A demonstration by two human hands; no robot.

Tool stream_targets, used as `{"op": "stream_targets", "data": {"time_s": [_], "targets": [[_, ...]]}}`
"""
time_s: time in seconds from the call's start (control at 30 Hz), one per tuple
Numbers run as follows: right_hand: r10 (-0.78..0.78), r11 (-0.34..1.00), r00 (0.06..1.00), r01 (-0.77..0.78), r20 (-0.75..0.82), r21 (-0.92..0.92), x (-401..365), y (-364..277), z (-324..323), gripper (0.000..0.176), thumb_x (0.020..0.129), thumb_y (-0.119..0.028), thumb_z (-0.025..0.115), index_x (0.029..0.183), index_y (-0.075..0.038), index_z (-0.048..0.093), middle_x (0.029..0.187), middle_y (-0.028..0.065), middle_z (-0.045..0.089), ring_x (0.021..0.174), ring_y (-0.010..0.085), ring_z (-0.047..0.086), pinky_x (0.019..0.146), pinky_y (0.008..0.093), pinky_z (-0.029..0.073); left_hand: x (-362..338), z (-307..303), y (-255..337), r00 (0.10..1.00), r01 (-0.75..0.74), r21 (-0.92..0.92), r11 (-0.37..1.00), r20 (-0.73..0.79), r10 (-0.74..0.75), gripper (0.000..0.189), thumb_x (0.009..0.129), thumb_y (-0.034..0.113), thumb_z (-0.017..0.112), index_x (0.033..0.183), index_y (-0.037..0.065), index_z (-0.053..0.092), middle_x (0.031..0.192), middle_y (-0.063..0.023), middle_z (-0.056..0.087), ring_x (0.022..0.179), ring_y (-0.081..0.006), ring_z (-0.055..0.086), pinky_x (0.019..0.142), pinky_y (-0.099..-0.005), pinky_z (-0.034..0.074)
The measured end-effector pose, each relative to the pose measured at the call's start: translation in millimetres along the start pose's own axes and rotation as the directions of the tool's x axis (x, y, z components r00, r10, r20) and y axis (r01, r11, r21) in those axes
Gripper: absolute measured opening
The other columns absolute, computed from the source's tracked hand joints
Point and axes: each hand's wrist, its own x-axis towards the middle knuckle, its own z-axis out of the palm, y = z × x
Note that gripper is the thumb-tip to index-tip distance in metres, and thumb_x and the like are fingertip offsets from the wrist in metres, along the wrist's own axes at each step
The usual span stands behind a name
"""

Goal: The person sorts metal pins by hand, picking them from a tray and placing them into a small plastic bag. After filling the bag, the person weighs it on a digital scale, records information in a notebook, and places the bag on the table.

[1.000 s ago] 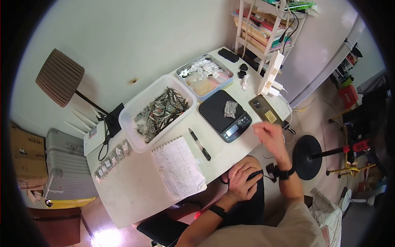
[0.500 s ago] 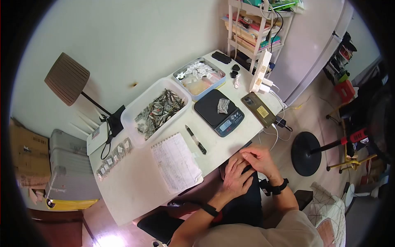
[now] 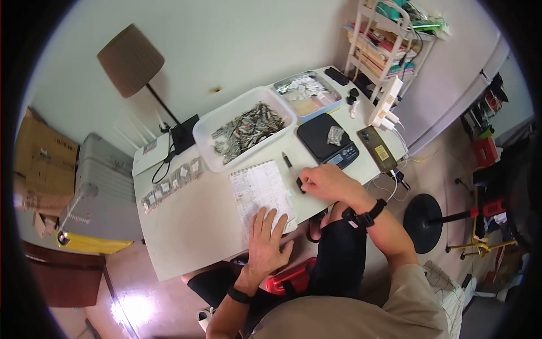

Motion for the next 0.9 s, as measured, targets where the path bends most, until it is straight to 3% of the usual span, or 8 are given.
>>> {"op": "stream_targets", "data": {"time_s": [0.43, 0.53, 0.57, 0.6, 0.63, 0.7, 0.83, 0.9], "targets": [[0.187, 0.950, 0.980, -0.199, -0.072, -0.239, 40, 4, 35, 0.031, 0.085, -0.031, 0.065, 0.091, 0.000, 0.067, 0.084, 0.0220, 0.070, 0.084, 0.0400, 0.068, 0.077, 0.0487, 0.052, -13, 26, -36, 0.989, 0.078, 0.007, 0.997, -0.129, -0.077, 0.059, 0.073, 0.028, 0.078, 0.124, 0.005, 0.060, 0.133, -0.0223, 0.050, 0.130, -0.0442, 0.042, 0.109, -0.0565, 0.033], [0.190, 0.979, 0.972, -0.198, -0.137, -0.045, 32, 12, 38, 0.025, 0.085, -0.025, 0.064, 0.092, -0.001, 0.066, 0.079, 0.0197, 0.069, 0.074, 0.0352, 0.068, 0.069, 0.0439, 0.052, -13, 27, -37, 0.983, 0.077, -0.004, 0.997, -0.164, -0.077, 0.059, 0.070, 0.029, 0.081, 0.121, 0.006, 0.063, 0.132, -0.0209, 0.051, 0.128, -0.0440, 0.045, 0.107, -0.0572, 0.036], [0.274, 0.950, 0.955, -0.252, -0.110, 0.185, 28, 15, 40, 0.024, 0.087, -0.022, 0.063, 0.100, -0.001, 0.065, 0.076, 0.0173, 0.067, 0.068, 0.0303, 0.065, 0.065, 0.0402, 0.051, -13, 27, -37, 0.983, 0.089, -0.002, 0.996, -0.164, -0.088, 0.059, 0.070, 0.029, 0.081, 0.121, 0.006, 0.063, 0.132, -0.0209, 0.051, 0.128, -0.0440, 0.045, 0.107, -0.0572, 0.036], [0.352, 0.865, 0.934, -0.299, -0.062, 0.404, 24, 15, 42, 0.026, 0.088, -0.018, 0.062, 0.108, -0.002, 0.064, 0.073, 0.0150, 0.066, 0.063, 0.0253, 0.063, 0.060, 0.0364, 0.050, -13, 27, -37, 0.982, 0.090, -0.003, 0.996, -0.165, -0.089, 0.058, 0.070, 0.029, 0.081, 0.120, 0.006, 0.064, 0.132, -0.0208, 0.052, 0.127, -0.0435, 0.045, 0.107, -0.0566, 0.036], [0.348, 0.864, 0.936, -0.298, -0.052, 0.405, 20, 13, 44, 0.026, 0.088, -0.018, 0.062, 0.108, -0.002, 0.064, 0.073, 0.0150, 0.066, 0.063, 0.0253, 0.063, 0.060, 0.0364, 0.050, -13, 27, -37, 0.982, 0.091, -0.005, 0.996, -0.165, -0.091, 0.058, 0.069, 0.029, 0.081, 0.120, 0.006, 0.065, 0.131, -0.0206, 0.053, 0.127, -0.0430, 0.046, 0.107, -0.0560, 0.036], [0.473, 0.657, 0.880, -0.327, -0.034, 0.679, 9, 9, 46, 0.041, 0.090, -0.014, 0.060, 0.130, -0.004, 0.055, 0.071, 0.0115, 0.064, 0.058, 0.0177, 0.056, 0.055, 0.0313, 0.046, -13, 26, -36, 0.982, 0.098, 0.000, 0.995, -0.162, -0.097, 0.058, 0.069, 0.029, 0.081, 0.120, 0.006, 0.065, 0.131, -0.0206, 0.053, 0.127, -0.0429, 0.046, 0.107, -0.0555, 0.036], [0.459, 0.598, 0.884, -0.238, -0.084, 0.766, -5, 11, 57, 0.053, 0.092, -0.013, 0.059, 0.143, -0.009, 0.046, 0.073, 0.0111, 0.065, 0.057, 0.0173, 0.059, 0.054, 0.0318, 0.046, -12, 26, -34, 0.984, 0.095, 0.018, 0.995, -0.152, -0.091, 0.058, 0.069, 0.028, 0.081, 0.120, 0.006, 0.066, 0.130, -0.0206, 0.053, 0.127, -0.0432, 0.047, 0.108, -0.0551, 0.036], [0.329, 0.849, 0.914, -0.176, -0.237, 0.499, -6, 10, 58, 0.052, 0.091, -0.013, 0.059, 0.142, -0.011, 0.050, 0.075, 0.0117, 0.067, 0.059, 0.0232, 0.064, 0.056, 0.0362, 0.049, -12, 27, -34, 0.986, 0.094, 0.034, 0.995, -0.145, -0.088, 0.057, 0.070, 0.028, 0.081, 0.120, 0.006, 0.066, 0.131, -0.0207, 0.053, 0.127, -0.0434, 0.047, 0.108, -0.0551, 0.036]]}}
